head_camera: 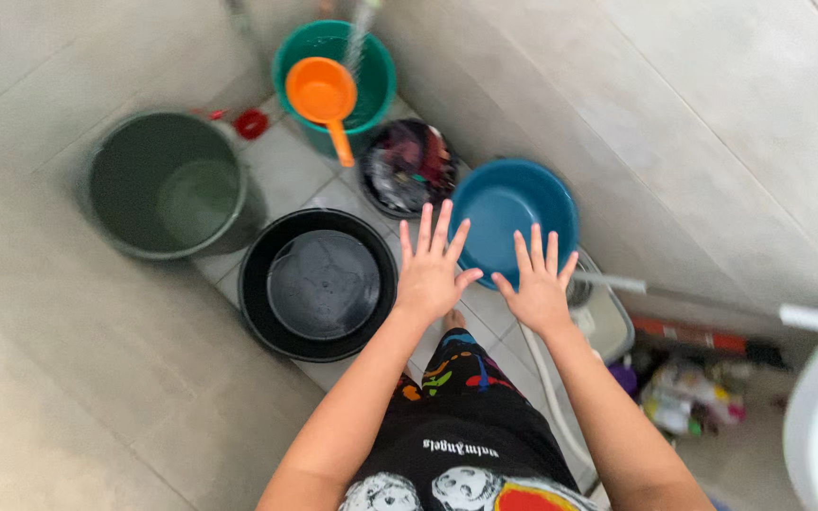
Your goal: The person prepares for laundry by hand by organizing buckets, filling a basin with water from a tap, and opening a packet of detergent.
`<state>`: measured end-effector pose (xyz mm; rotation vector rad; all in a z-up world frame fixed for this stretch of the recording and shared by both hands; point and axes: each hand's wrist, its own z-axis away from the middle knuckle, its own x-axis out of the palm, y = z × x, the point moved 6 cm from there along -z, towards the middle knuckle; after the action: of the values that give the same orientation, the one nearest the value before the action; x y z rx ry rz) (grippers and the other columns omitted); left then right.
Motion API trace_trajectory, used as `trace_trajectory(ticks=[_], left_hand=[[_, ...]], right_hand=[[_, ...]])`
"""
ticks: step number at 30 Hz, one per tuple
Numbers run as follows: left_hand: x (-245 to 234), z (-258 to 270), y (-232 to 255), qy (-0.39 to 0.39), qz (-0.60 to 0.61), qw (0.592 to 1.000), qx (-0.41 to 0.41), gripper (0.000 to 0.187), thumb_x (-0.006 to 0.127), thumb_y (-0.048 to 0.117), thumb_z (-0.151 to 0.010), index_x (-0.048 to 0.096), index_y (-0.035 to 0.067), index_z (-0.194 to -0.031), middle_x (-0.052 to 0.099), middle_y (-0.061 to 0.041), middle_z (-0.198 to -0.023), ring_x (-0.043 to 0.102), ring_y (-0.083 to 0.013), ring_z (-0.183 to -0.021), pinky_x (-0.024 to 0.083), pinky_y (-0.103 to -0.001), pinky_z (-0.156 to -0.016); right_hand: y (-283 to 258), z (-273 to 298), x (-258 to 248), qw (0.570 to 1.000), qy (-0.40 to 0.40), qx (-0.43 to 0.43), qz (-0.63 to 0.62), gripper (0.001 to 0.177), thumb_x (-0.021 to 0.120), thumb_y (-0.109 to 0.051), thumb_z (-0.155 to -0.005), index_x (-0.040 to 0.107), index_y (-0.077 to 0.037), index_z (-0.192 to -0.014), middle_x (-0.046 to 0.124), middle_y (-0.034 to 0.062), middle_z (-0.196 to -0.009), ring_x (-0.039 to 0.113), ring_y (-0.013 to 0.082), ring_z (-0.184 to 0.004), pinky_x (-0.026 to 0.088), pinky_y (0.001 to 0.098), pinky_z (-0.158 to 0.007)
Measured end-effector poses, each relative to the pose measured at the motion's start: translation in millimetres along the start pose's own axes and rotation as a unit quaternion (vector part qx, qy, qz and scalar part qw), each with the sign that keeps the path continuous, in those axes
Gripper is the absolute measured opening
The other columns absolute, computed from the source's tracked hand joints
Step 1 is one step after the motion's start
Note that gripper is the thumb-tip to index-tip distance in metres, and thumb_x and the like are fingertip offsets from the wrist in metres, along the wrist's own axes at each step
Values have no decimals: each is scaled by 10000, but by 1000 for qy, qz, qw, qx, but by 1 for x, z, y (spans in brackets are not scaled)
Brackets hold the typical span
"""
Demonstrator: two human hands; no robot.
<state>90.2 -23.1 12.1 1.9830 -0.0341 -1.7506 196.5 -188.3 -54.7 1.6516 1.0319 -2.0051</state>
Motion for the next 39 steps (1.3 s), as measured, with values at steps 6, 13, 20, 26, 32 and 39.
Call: trace_trajectory(ticks=[6, 13, 20, 26, 32, 39], left_hand=[[17, -8, 58, -27, 0, 997, 77, 878, 658, 596, -867, 382, 175, -1586, 126, -143, -1706, 77, -402, -1572, 76, -681, -1222], [34, -23, 103, -59, -28, 988, 137, 871, 657, 597, -865, 409, 155, -1574, 138, -155, -1707, 81, -407, -1575, 96, -682, -1226], [59, -38, 160, -76, -36, 979, 188, 876, 628, 626, -878, 396, 166, -1587, 140, -151, -1706, 87, -406, -1571, 108, -685, -1214], [79, -54, 215, -87, -29, 971, 222, 892, 594, 657, -886, 351, 190, -1606, 136, -144, -1705, 91, -410, -1569, 109, -690, -1214], [97, -68, 264, -84, -12, 968, 237, 872, 612, 641, -889, 365, 202, -1601, 141, -112, -1709, 99, -414, -1571, 108, -708, -1211], [125, -84, 308, -111, -22, 969, 219, 913, 648, 622, -854, 315, 232, -1609, 108, -79, -1707, 118, -427, -1556, 172, -729, -1175]], right_hand=[[38, 41, -16, 997, 12, 75, -22, 885, 637, -551, -910, 306, -128, -1614, 163, 189, -1705, 86, 458, -1559, 15, 753, -1158], [80, 71, -27, 988, -4, 141, -68, 946, 692, -513, -857, 277, -144, -1623, 102, 178, -1712, 53, 451, -1560, 6, 748, -1159], [147, 104, -40, 973, -6, 212, -90, 969, 721, -507, -845, 273, -146, -1624, 87, 164, -1724, 27, 438, -1574, 9, 740, -1165], [196, 127, -58, 967, 25, 233, -96, 976, 713, -541, -853, 277, -127, -1622, 84, 177, -1723, -3, 436, -1577, -21, 731, -1168], [235, 137, -68, 965, 27, 242, -100, 981, 700, -555, -851, 272, -131, -1625, 81, 160, -1726, -6, 423, -1579, -33, 727, -1170], [277, 139, -85, 966, 33, 226, -118, 958, 708, -533, -872, 275, -115, -1617, 80, 159, -1721, -7, 427, -1573, -19, 731, -1166]])
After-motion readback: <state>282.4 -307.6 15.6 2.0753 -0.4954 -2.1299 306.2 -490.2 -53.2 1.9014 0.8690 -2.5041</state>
